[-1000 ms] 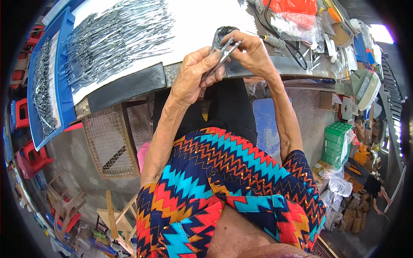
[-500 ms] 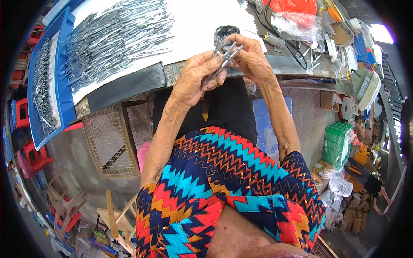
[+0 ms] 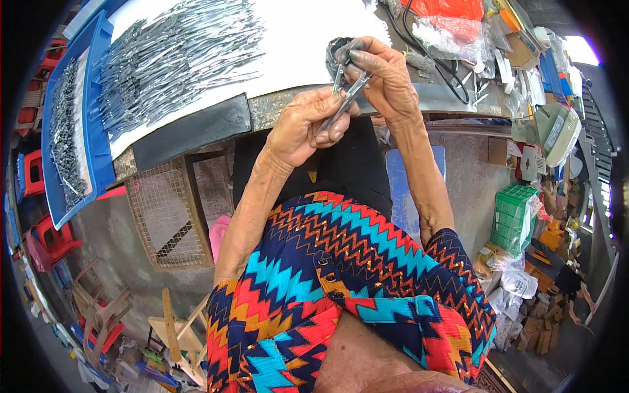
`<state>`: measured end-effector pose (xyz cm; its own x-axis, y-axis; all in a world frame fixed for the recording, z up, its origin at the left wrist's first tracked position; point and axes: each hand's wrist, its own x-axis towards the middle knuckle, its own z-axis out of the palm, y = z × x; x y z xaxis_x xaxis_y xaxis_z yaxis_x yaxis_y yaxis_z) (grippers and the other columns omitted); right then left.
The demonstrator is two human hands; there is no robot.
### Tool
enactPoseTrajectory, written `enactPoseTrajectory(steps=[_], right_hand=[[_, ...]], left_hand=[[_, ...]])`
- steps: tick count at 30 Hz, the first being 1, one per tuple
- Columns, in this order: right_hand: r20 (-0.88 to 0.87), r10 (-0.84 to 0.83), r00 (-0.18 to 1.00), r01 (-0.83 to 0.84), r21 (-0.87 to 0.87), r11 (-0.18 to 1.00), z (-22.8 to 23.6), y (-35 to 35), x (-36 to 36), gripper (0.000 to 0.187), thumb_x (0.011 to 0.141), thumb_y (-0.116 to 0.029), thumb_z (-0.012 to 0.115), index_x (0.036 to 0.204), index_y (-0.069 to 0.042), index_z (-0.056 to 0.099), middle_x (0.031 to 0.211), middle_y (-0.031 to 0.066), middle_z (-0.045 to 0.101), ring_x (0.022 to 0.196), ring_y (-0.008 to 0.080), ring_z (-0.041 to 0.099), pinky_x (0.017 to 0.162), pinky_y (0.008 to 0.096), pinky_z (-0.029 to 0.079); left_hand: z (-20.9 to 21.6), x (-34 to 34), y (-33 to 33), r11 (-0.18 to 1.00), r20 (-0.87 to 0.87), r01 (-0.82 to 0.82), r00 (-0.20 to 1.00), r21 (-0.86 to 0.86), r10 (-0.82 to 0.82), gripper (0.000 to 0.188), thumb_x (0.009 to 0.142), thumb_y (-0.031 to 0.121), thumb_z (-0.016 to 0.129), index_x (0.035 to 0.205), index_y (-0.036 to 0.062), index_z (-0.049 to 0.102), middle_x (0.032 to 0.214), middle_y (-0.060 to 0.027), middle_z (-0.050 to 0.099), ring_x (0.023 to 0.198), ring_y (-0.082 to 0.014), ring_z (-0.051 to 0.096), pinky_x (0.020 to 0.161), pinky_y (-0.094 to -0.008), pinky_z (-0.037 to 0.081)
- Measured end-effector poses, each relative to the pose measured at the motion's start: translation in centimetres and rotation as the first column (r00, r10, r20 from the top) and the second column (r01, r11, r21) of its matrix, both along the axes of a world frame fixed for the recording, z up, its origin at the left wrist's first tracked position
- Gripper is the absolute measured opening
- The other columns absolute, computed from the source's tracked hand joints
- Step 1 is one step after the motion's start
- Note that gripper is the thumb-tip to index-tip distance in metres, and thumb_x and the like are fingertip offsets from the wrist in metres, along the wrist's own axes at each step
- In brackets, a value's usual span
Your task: Bundling small metal rods from a tray and wrapping them with small pieces of black plastic film.
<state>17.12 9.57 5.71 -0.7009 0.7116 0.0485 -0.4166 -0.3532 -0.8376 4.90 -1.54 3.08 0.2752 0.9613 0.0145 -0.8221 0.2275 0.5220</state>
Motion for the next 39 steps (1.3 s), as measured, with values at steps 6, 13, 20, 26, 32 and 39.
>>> enactPoseTrajectory(steps=[6, 13, 20, 26, 32, 39], right_hand=[[0.016, 0.001, 1.000, -0.001, -0.005, 1.000, 0.1, -0.1, 0.1, 0.017, 0.079, -0.005, 0.059, 0.094, 0.002, 0.057, 0.083, 0.0077, 0.060, 0.069, 0.0099, 0.055, 0.056, 0.0192, 0.043], [-0.009, 0.019, 1.000, -0.019, -0.071, 0.997, -0.4, 0.0, 0.4, 0.018, 0.079, -0.004, 0.060, 0.095, 0.003, 0.057, 0.084, 0.0064, 0.061, 0.074, 0.0111, 0.057, 0.064, 0.0207, 0.047], [0.015, 0.018, 1.000, -0.016, -0.093, 0.996, -0.4, -0.3, 0.6, 0.017, 0.078, -0.004, 0.060, 0.094, 0.002, 0.056, 0.083, 0.0052, 0.060, 0.073, 0.0102, 0.056, 0.062, 0.0203, 0.046], [0.119, -0.005, 0.993, -0.001, 0.053, 0.999, -0.4, -0.2, 0.8, 0.017, 0.078, -0.005, 0.061, 0.093, 0.001, 0.057, 0.078, 0.0035, 0.058, 0.066, 0.0080, 0.054, 0.055, 0.0183, 0.043], [0.221, 0.003, 0.975, -0.045, 0.182, 0.982, -0.2, -0.3, 1.1, 0.016, 0.077, -0.008, 0.063, 0.089, 0.001, 0.058, 0.075, 0.0024, 0.057, 0.064, 0.0066, 0.052, 0.054, 0.0168, 0.042], [0.197, 0.138, 0.971, -0.167, 0.138, 0.976, -1.1, -0.3, 2.4, 0.018, 0.077, -0.010, 0.063, 0.090, 0.000, 0.059, 0.073, 0.0022, 0.057, 0.064, 0.0067, 0.052, 0.056, 0.0191, 0.044]], left_hand=[[-0.2, 0.3, 0.0, 0.999, 0.058, 0.042, 0.997, -0.008, -0.042, 0.027, 0.090, 0.021, 0.043, 0.091, -0.0045, 0.053, 0.060, -0.0035, 0.049, 0.041, -0.0022, 0.034, 0.036, -0.0147, 0.025], [-0.2, 0.4, -0.1, 0.999, 0.076, 0.051, 0.996, -0.014, -0.050, 0.029, 0.090, 0.021, 0.043, 0.091, -0.0060, 0.051, 0.057, -0.0034, 0.046, 0.040, -0.0037, 0.032, 0.036, -0.0165, 0.024], [-0.4, 0.5, -0.2, 0.997, 0.072, 0.070, 0.995, -0.023, -0.068, 0.028, 0.089, 0.021, 0.044, 0.092, -0.0062, 0.049, 0.054, -0.0027, 0.042, 0.041, -0.0049, 0.030, 0.036, -0.0180, 0.022], [-0.9, 0.7, -0.4, 0.992, 0.139, 0.126, 0.983, -0.017, -0.123, 0.028, 0.089, 0.021, 0.043, 0.093, -0.0059, 0.048, 0.051, -0.0017, 0.039, 0.041, -0.0053, 0.030, 0.036, -0.0182, 0.022], [-1.0, 0.8, -0.5, 0.988, 0.189, 0.140, 0.974, -0.071, -0.124, 0.029, 0.089, 0.021, 0.044, 0.089, -0.0069, 0.052, 0.054, -0.0026, 0.045, 0.038, -0.0032, 0.032, 0.033, -0.0160, 0.023], [-0.6, 0.7, -0.7, 0.978, -0.054, 0.146, 0.986, -0.148, -0.155, 0.027, 0.089, 0.022, 0.046, 0.089, -0.0041, 0.052, 0.053, 0.0006, 0.042, 0.040, -0.0028, 0.031, 0.035, -0.0171, 0.021]])
